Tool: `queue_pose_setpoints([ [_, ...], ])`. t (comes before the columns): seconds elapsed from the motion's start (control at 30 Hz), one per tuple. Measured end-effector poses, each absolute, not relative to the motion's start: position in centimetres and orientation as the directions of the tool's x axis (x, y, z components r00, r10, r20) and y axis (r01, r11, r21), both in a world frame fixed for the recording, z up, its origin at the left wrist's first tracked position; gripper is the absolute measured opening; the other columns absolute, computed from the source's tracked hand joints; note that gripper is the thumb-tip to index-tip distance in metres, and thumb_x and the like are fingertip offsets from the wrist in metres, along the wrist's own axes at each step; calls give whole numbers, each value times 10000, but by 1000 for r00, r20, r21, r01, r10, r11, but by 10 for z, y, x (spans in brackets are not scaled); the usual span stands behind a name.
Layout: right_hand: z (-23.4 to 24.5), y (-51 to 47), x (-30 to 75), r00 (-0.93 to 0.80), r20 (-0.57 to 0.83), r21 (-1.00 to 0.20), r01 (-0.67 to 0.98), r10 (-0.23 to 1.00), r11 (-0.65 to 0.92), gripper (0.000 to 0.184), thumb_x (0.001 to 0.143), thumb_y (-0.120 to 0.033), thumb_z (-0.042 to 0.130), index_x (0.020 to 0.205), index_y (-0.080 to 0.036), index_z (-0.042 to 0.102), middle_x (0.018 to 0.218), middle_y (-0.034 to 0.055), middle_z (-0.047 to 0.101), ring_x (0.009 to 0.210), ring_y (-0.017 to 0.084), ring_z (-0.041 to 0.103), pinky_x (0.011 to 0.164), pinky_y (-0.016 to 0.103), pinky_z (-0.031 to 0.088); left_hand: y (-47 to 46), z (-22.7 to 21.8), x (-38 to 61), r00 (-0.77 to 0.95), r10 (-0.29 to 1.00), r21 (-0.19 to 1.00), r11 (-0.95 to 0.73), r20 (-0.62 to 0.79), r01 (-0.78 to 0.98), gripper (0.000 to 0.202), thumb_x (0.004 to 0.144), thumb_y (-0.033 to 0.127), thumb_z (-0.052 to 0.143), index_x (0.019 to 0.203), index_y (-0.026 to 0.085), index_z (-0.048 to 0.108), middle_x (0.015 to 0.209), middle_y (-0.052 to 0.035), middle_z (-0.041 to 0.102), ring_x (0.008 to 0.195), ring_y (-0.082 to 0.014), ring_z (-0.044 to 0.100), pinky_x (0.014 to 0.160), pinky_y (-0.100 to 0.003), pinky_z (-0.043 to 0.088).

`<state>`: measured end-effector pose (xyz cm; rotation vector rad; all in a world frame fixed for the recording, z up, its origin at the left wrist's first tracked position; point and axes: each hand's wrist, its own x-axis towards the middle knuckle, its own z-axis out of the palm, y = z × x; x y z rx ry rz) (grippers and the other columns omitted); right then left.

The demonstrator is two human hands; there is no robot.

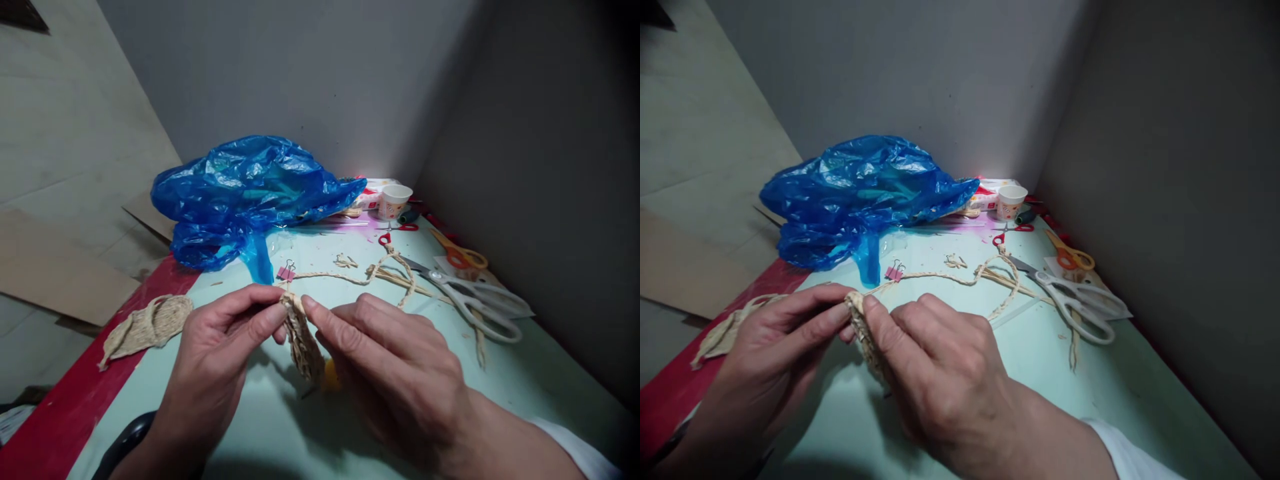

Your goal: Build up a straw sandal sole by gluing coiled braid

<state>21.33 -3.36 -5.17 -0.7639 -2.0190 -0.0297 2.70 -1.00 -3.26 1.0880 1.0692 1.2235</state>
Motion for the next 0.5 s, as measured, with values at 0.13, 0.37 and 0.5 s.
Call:
queue_pose_setpoints([
  [0.13,-53,-33,213,-381,757,-318,496,531,808,370,989,-98,478,1354,-60,522,1043,112,687,813,178,555,643,312,481,-9,-33,28,77,992,960,119,-103,-254,184,684,253,872,835,174,804,662,-16,686,633,-112,599,621,-174,524],
  [0.37,-56,-32,213,-417,739,-280,524,529,804,380,999,-125,475,1363,-24,513,1178,133,680,838,193,539,675,334,478,-9,-34,28,94,978,912,206,-184,-355,198,656,217,886,815,159,783,641,-17,663,640,-108,574,629,-183,526],
  [0.5,-58,-31,214,-443,714,-282,527,543,801,437,972,-123,464,1394,-12,488,1229,153,659,869,214,546,670,347,496,-8,-34,29,81,974,905,227,-212,-359,208,646,219,889,815,157,783,668,-16,662,659,-105,566,641,-174,523],
])
